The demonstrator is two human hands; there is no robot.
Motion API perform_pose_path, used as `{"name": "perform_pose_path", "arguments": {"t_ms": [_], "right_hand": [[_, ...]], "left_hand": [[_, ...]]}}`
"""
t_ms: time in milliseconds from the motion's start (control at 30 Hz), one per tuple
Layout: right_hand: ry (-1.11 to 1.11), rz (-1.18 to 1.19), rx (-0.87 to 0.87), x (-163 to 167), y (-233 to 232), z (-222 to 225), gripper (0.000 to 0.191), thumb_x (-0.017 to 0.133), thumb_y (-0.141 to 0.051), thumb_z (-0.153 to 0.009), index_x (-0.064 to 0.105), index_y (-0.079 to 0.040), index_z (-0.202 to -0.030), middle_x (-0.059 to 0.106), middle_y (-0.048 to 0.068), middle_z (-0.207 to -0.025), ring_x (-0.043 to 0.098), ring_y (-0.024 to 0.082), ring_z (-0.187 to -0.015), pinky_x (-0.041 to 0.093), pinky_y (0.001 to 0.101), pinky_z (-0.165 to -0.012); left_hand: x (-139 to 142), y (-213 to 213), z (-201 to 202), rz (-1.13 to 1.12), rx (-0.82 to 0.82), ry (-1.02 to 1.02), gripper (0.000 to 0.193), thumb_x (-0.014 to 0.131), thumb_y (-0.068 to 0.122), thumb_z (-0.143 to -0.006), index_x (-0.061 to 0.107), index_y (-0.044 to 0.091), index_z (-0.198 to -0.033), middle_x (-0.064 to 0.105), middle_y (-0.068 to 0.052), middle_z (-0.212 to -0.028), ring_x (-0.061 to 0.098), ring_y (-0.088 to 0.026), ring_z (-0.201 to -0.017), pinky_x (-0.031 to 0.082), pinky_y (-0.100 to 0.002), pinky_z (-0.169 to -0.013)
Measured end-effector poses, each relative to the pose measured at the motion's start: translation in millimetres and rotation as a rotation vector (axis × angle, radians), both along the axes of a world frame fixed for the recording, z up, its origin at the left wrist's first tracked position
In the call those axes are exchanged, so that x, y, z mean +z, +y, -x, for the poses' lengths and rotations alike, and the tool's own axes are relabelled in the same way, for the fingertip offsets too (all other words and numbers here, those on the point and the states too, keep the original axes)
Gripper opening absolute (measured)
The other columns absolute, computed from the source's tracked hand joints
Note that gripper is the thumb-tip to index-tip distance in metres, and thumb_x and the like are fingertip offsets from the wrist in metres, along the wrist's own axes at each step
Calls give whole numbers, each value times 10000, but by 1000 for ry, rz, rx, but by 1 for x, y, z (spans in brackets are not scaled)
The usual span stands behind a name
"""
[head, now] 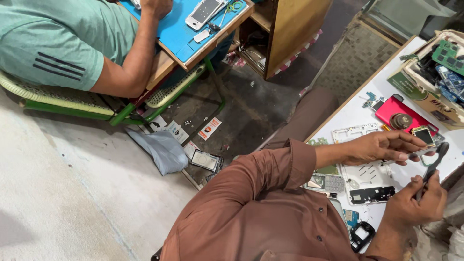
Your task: The person repairs a mobile phone at a cluttered workbench. They hold the opened phone in one hand and use a small hand tool with the other to work on the internal board and keypad area, repeatedly manipulating components and adjusting the phone's position while working.
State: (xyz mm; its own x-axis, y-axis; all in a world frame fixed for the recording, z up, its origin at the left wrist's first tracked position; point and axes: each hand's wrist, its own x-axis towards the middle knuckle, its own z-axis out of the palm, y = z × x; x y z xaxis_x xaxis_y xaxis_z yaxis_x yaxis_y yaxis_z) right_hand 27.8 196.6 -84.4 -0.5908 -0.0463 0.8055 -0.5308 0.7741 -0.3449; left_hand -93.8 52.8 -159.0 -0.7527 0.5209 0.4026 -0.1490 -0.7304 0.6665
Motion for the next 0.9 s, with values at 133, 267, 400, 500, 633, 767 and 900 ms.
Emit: {"name": "perform_pose_path", "arguments": {"t_ms": [133,267,400,500,633,767,900], "right_hand": [[38,-127,-82,1,2,-1,277,631,69,-1072,640,148,-1338,650,244,-1067,688,348,-903,565,376,-750],[114,-158,-102,3,2,-5,250,641,95,-1063,648,157,-1305,646,254,-1035,674,367,-893,569,420,-785],[-39,-49,-7,-1,5,-6,275,624,40,-1090,648,125,-1350,647,237,-1047,678,341,-895,547,382,-738],[22,-130,-116,-7,11,-4,246,676,48,-1092,663,64,-1337,642,216,-1048,645,360,-909,531,417,-796],[9,-106,-112,-10,17,-2,266,751,27,-1104,715,48,-1367,622,197,-966,606,324,-815,484,394,-690],[53,-85,-111,-6,19,-3,299,782,69,-1080,717,2,-1364,616,167,-981,616,311,-862,510,395,-739],[41,54,-108,-2,21,-1,320,747,106,-1083,710,-3,-1381,638,164,-1043,642,276,-912,518,367,-746]], "left_hand": [[4,0,-4,12,0,-12,530,692,43,-1032,467,35,-1511,502,-110,-1527,503,-243,-1453,473,-433,-1201],[12,-3,-8,48,11,-25,542,687,50,-1031,457,28,-1521,484,-124,-1549,496,-269,-1456,474,-439,-1195],[20,-7,-11,79,22,3,601,680,57,-1038,441,101,-1588,465,-98,-1595,478,-196,-1463,472,-411,-1181],[26,-3,-17,116,11,-47,611,675,56,-1046,426,119,-1601,509,-131,-1534,538,-217,-1383,491,-411,-1140],[32,-7,-23,180,83,-10,637,682,53,-1018,449,132,-1606,506,-58,-1580,554,-187,-1344,487,-374,-1105],[35,-6,-28,178,119,44,557,676,36,-1045,475,101,-1560,578,-53,-1480,554,-155,-1310,473,-323,-1120],[35,3,-30,232,159,24,562,684,3,-1022,498,60,-1549,607,-53,-1426,582,-167,-1314,508,-322,-1067]]}}
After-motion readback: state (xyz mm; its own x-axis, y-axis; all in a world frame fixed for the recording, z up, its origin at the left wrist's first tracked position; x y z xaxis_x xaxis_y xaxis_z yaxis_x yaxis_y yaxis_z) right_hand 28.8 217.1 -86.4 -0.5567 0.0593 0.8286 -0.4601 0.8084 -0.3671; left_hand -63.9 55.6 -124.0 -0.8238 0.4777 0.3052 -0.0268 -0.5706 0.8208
